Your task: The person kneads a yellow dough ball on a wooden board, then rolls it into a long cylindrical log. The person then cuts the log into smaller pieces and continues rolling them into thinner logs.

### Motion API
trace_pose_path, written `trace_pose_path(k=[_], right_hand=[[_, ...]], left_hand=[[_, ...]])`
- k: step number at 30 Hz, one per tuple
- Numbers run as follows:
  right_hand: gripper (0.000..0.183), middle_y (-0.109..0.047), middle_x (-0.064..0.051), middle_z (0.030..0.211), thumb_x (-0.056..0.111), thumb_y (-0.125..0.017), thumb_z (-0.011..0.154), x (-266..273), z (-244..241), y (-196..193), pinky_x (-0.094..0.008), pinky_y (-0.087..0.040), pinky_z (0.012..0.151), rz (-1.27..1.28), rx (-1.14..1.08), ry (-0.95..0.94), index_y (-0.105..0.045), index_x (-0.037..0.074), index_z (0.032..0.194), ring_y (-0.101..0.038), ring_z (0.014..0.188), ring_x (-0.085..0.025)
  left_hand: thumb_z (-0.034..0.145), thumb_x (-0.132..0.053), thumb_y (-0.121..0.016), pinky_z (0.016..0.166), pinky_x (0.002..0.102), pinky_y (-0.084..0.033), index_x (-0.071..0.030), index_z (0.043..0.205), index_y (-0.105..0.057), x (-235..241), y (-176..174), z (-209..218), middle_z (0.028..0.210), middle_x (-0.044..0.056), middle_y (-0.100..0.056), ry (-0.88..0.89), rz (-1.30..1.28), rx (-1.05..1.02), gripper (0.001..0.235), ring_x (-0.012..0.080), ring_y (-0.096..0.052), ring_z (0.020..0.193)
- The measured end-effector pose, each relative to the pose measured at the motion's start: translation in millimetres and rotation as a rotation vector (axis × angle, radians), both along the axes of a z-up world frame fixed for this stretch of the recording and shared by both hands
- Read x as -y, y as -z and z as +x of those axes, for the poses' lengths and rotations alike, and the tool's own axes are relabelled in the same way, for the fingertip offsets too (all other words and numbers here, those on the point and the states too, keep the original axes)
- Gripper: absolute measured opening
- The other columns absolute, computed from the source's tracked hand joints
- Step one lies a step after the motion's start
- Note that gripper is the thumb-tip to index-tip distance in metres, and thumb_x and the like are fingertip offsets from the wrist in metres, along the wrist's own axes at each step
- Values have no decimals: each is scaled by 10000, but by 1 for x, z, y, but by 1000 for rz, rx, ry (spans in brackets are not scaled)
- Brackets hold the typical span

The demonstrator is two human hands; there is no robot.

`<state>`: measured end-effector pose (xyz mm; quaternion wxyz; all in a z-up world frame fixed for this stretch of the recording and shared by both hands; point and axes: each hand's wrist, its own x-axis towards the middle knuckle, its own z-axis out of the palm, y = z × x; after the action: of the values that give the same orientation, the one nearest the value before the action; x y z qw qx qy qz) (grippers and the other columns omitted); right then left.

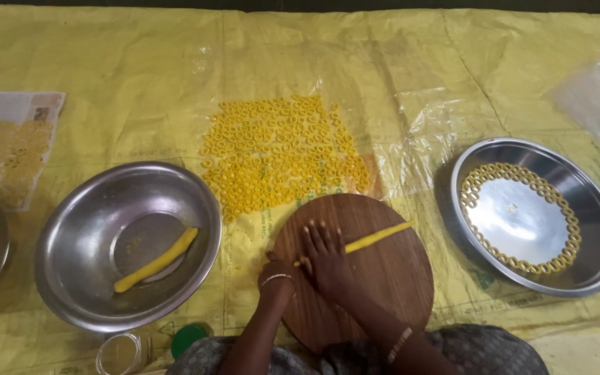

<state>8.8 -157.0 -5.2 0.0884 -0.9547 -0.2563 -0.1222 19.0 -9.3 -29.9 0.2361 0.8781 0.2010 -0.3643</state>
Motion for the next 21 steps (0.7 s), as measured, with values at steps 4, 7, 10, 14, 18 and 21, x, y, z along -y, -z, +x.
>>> trace_pose_path(k=[4, 7, 10, 14, 18, 21], right_hand=[[712, -237, -203, 1666, 358, -441, 1028, 25, -72, -16, -555, -72, 1229, 48, -181, -52, -217, -6, 1598, -176, 1547, -385], [633, -207, -187, 1699, 310, -392, 1076, 52, -85, -36, -534, -74, 1238, 213, -559, -109, -212, 23, 1611, -139, 1578, -371], [569, -257, -135, 1699, 301, -365, 1082, 82, -88, -53, -504, -135, 1256, 471, -779, -7, -284, 84, 1601, -184, 1580, -326], [519, -354, -84, 1677, 269, -384, 1078, 89, -84, -43, -554, -87, 1240, 45, -500, -212, -390, 134, 1579, -198, 1578, -342], [587, -367, -79, 1621, 320, -447, 1031, 67, -44, -11, -596, -85, 1215, -93, -144, -238, -376, 116, 1577, -248, 1524, -351], [579, -357, -81, 1633, 347, -445, 1028, 49, 17, 5, -599, -76, 1215, -67, -73, -212, -377, 151, 1569, -254, 1521, -347]], left_hand=[[838, -88, -838, 961, 441, -582, 20, 1629, 23, -1, -13, 1, 1395, 240, -601, 25, 3, 8, 1175, 352, -650, 1232], [839, -90, -838, 963, 440, -580, 18, 1630, 19, -3, -18, -1, 1398, 240, -597, 32, 15, 10, 1171, 352, -645, 1237], [840, -92, -837, 965, 438, -578, 15, 1631, 15, -12, -20, -2, 1402, 240, -593, 17, 27, 11, 1168, 352, -641, 1242], [841, -94, -836, 967, 437, -575, 12, 1633, 10, -1, -17, -2, 1406, 240, -588, 25, 11, -3, 1164, 353, -635, 1248], [842, -96, -836, 970, 435, -572, 8, 1635, 4, 7, -11, 5, 1411, 240, -583, 11, -1, -5, 1159, 353, -629, 1255], [843, -98, -835, 972, 434, -570, 6, 1636, 0, 8, -6, 8, 1414, 240, -579, 1, 1, -4, 1156, 353, -625, 1260]])
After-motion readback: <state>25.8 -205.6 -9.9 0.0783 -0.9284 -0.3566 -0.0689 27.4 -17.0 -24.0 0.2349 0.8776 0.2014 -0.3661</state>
